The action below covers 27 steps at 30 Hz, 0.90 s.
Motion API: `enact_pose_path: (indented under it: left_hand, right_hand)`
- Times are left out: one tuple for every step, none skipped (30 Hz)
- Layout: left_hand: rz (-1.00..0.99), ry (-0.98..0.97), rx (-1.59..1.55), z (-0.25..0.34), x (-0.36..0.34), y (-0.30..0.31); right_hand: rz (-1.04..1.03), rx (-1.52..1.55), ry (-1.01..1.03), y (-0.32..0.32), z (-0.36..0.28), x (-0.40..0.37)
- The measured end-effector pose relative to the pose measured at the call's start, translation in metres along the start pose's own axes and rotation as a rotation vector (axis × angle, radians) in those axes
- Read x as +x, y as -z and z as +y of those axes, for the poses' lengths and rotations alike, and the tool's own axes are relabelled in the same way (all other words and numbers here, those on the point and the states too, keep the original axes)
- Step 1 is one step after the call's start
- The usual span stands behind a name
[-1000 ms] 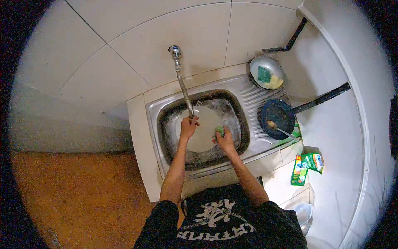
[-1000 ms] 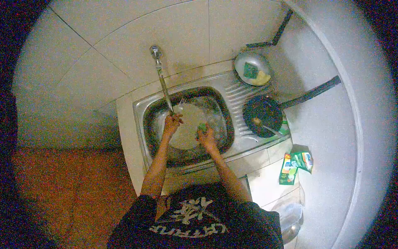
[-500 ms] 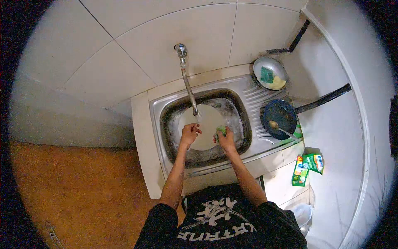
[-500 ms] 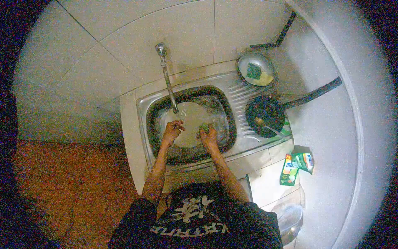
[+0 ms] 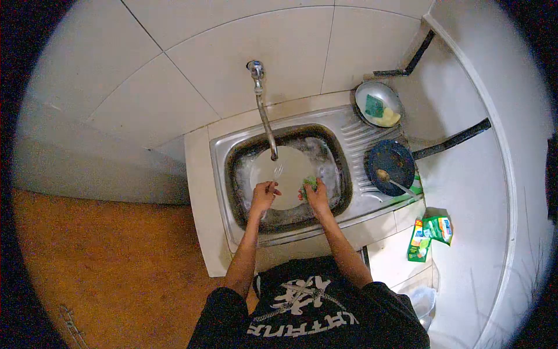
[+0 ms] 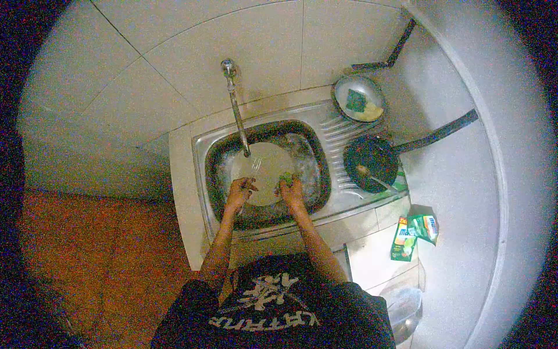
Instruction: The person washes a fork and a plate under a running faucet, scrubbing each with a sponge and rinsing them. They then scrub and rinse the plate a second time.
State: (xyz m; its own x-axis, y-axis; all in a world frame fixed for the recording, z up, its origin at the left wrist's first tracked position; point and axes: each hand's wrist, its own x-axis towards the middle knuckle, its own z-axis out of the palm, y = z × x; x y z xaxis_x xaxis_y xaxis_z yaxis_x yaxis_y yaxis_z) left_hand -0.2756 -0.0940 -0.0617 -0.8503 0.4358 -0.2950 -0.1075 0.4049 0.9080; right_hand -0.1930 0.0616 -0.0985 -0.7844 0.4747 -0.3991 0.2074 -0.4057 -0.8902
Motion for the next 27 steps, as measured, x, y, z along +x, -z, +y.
enact_pose_path:
  left_hand:
    - [-0.008, 0.026, -0.059, 0.003, -0.005, 0.002]
    - [-0.015, 0.051, -0.118, 0.008, -0.008, 0.003]
    - [-0.015, 0.051, -0.118, 0.004, -0.008, 0.004]
    - [-0.008, 0.034, -0.094, -0.003, -0.006, 0.004]
    - [-0.001, 0.018, -0.070, -0.003, -0.006, 0.004]
    - [0.000, 0.018, -0.070, -0.004, -0.008, 0.004]
    - [0.004, 0.019, -0.074, -0.005, -0.010, 0.005]
    - [0.007, 0.021, -0.077, -0.002, -0.013, 0.006]
    - [0.007, 0.021, -0.077, 0.002, -0.016, 0.006]
    - [-0.008, 0.059, -0.089, 0.006, -0.018, 0.007]
    - [-0.023, 0.098, -0.100, 0.007, -0.020, 0.008]
    - [-0.022, 0.099, -0.098, 0.003, -0.020, 0.007]
    - [-0.028, 0.085, -0.111, -0.004, -0.021, 0.006]
    - [-0.034, 0.071, -0.124, -0.004, -0.022, 0.006]
    - [-0.034, 0.071, -0.124, -0.004, -0.023, 0.006]
    - [-0.031, 0.088, -0.133, -0.003, -0.025, 0.006]
    - [-0.028, 0.105, -0.142, -0.001, -0.026, 0.005]
    - [-0.030, 0.106, -0.142, -0.003, -0.025, 0.005]
    - [-0.016, 0.090, -0.121, -0.006, -0.023, 0.005]
    - [-0.002, 0.073, -0.100, -0.007, -0.022, 0.004]
    - [-0.004, 0.073, -0.100, -0.008, -0.020, 0.003]
    - [0.035, 0.027, -0.102, -0.009, -0.018, 0.003]
    - [0.075, -0.020, -0.104, -0.011, -0.016, 0.002]
    - [0.072, -0.021, -0.105, -0.015, -0.012, 0.001]
    - [0.082, -0.023, -0.107, -0.021, -0.007, 0.000]
    - [0.093, -0.026, -0.110, -0.025, -0.004, 0.000]
    - [0.091, -0.026, -0.111, -0.025, -0.003, -0.002]
  right_hand:
    - [0.001, 0.031, 0.017, 0.000, 0.002, 0.001]
    - [0.000, 0.032, 0.017, 0.000, 0.002, 0.002]
    - [0.001, 0.008, 0.009, 0.001, 0.003, 0.002]
    - [0.002, -0.016, 0.001, 0.001, 0.004, 0.003]
    - [0.001, -0.016, 0.001, 0.000, 0.005, 0.003]
    - [0.015, 0.004, 0.004, -0.001, 0.006, 0.003]
    - [0.029, 0.025, 0.008, -0.001, 0.007, 0.003]
    - [0.029, 0.025, 0.008, -0.002, 0.004, 0.002]
    - [0.023, 0.004, -0.002, -0.002, 0.001, 0.001]
    - [0.018, -0.017, -0.011, -0.003, -0.003, -0.001]
    - [0.017, -0.016, -0.012, -0.003, -0.003, -0.001]
    - [0.022, -0.022, -0.022, -0.003, -0.003, -0.002]
    - [0.028, -0.028, -0.032, -0.003, -0.003, -0.003]
    - [0.028, -0.028, -0.032, -0.001, 0.000, -0.002]
    - [0.008, -0.036, 0.002, 0.000, 0.002, -0.001]
    - [-0.012, -0.044, 0.036, 0.002, 0.004, 0.000]
    - [-0.010, -0.044, 0.035, 0.001, 0.004, 0.000]
    - [0.002, -0.019, 0.009, 0.000, 0.004, -0.001]
    - [0.015, 0.006, -0.018, 0.000, 0.004, -0.001]
    - [0.016, 0.006, -0.017, 0.001, 0.008, 0.001]
    - [0.040, -0.022, -0.003, 0.002, 0.011, 0.003]
    - [0.065, -0.049, 0.012, 0.003, 0.015, 0.004]
    - [0.067, -0.049, 0.012, 0.004, 0.012, 0.004]
    - [0.049, -0.047, 0.000, 0.005, 0.009, 0.003]
    - [0.032, -0.045, -0.014, 0.005, 0.007, 0.002]
    - [0.036, -0.046, -0.014, 0.006, 0.012, 0.004]
    - [0.058, -0.030, 0.000, 0.007, 0.020, 0.007]
